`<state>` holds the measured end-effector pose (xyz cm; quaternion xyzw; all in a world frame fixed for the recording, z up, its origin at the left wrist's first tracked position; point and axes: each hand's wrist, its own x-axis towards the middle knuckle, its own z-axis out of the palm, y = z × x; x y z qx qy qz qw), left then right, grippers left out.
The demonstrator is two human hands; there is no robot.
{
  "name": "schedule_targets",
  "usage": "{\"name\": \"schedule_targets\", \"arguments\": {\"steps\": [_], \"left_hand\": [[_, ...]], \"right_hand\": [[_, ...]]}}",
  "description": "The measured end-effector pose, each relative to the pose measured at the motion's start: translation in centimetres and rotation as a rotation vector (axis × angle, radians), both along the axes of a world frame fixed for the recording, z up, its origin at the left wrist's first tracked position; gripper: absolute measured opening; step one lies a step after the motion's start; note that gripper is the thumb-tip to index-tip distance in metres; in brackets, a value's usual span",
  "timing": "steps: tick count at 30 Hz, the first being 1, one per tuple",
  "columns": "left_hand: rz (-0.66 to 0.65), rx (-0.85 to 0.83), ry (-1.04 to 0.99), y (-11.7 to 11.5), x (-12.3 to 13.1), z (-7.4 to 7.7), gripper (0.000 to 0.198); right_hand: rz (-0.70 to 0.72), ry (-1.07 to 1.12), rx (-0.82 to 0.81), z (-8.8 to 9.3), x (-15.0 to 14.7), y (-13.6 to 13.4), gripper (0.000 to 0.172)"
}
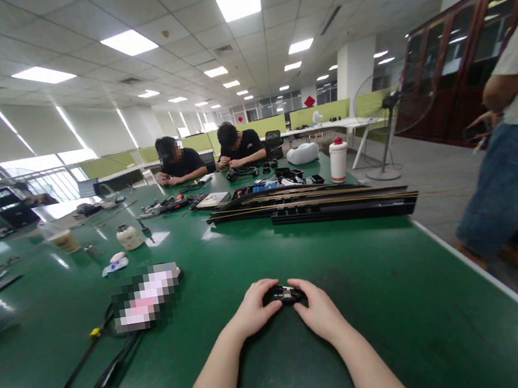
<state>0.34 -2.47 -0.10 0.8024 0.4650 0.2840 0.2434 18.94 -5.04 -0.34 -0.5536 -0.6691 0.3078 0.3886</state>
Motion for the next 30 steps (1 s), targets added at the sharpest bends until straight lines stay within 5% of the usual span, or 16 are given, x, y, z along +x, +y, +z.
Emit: {"name": "schedule_targets", "arguments": {"steps": [30], "left_hand": [[-0.011, 0.001, 0.003, 0.23, -0.19, -0.11, 0.045]], "right_hand": [[-0.009, -0.008, 0.010, -0.03, -0.08, 0.21, 0.047]]}}
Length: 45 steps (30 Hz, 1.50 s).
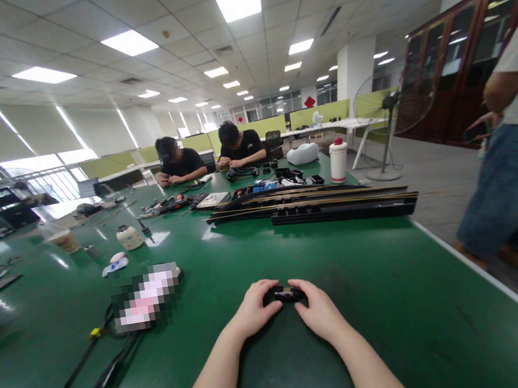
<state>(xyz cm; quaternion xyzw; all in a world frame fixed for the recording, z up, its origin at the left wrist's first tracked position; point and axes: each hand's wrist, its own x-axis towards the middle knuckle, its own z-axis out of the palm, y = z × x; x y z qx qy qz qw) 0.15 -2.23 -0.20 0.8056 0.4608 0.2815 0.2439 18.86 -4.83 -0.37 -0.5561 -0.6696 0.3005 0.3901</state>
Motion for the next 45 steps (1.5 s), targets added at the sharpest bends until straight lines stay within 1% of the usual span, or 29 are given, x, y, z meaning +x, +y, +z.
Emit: {"name": "schedule_targets", "arguments": {"steps": [17, 29, 39, 45], "left_hand": [[0.001, 0.006, -0.001, -0.02, -0.07, -0.16, 0.042], [0.003, 0.005, 0.014, 0.13, 0.18, -0.09, 0.032], [0.016, -0.013, 0.054, -0.03, 0.26, -0.08, 0.037], [0.007, -0.016, 0.074, -0.17, 0.21, -0.10, 0.040]], "right_hand": [[0.010, -0.009, -0.016, -0.06, -0.01, 0.03, 0.048], [0.013, -0.011, -0.014, -0.13, 0.12, 0.01, 0.048], [0.011, -0.021, -0.025, 0.13, 0.13, -0.16, 0.048], [0.012, -0.015, -0.010, -0.11, 0.03, -0.21, 0.047]]}}
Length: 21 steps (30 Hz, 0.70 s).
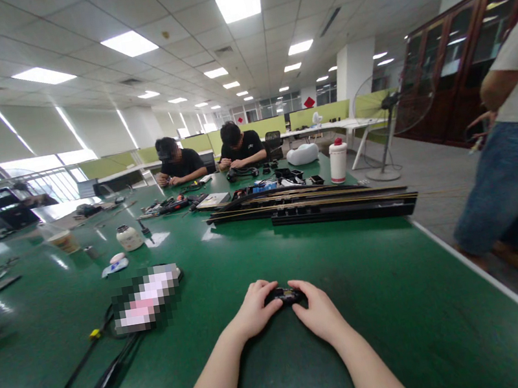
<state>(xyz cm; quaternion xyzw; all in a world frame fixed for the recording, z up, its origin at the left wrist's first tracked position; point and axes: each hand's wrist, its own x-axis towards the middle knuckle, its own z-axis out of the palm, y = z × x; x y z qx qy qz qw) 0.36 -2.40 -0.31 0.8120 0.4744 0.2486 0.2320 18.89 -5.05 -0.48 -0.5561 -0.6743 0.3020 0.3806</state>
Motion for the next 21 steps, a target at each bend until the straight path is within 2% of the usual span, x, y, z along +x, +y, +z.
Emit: {"name": "schedule_targets", "arguments": {"steps": [7, 21], "left_hand": [[-0.016, 0.019, 0.020, -0.25, -0.04, 0.30, 0.029], [-0.036, 0.026, 0.007, -0.10, -0.18, 0.29, 0.029]], "right_hand": [[0.005, -0.001, -0.003, 0.15, -0.09, -0.13, 0.046], [0.005, 0.001, -0.014, 0.71, -0.17, -0.38, 0.044]]}}
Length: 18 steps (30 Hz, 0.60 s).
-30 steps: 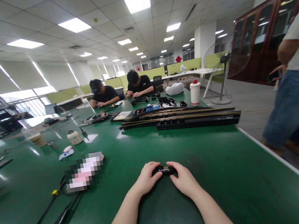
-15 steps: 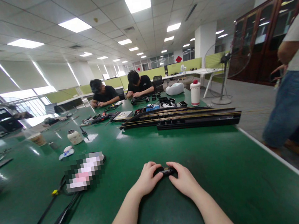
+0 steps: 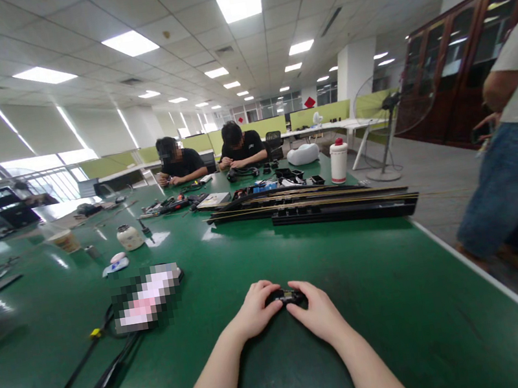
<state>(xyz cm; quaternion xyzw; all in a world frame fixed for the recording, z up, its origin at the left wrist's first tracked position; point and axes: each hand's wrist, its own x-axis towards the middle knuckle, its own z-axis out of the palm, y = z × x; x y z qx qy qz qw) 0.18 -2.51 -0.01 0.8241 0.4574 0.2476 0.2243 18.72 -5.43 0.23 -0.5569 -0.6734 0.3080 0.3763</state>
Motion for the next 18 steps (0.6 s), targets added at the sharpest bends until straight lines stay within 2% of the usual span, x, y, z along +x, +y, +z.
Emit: {"name": "schedule_targets", "arguments": {"steps": [10, 18], "left_hand": [[-0.020, 0.005, -0.023, 0.14, -0.08, -0.02, 0.036], [-0.017, -0.011, -0.028, 0.12, -0.09, 0.01, 0.040]], "right_hand": [[0.041, -0.043, 0.059, 0.14, -0.08, 0.11, 0.026], [0.065, -0.004, 0.078, -0.17, 0.06, 0.19, 0.028]]}}
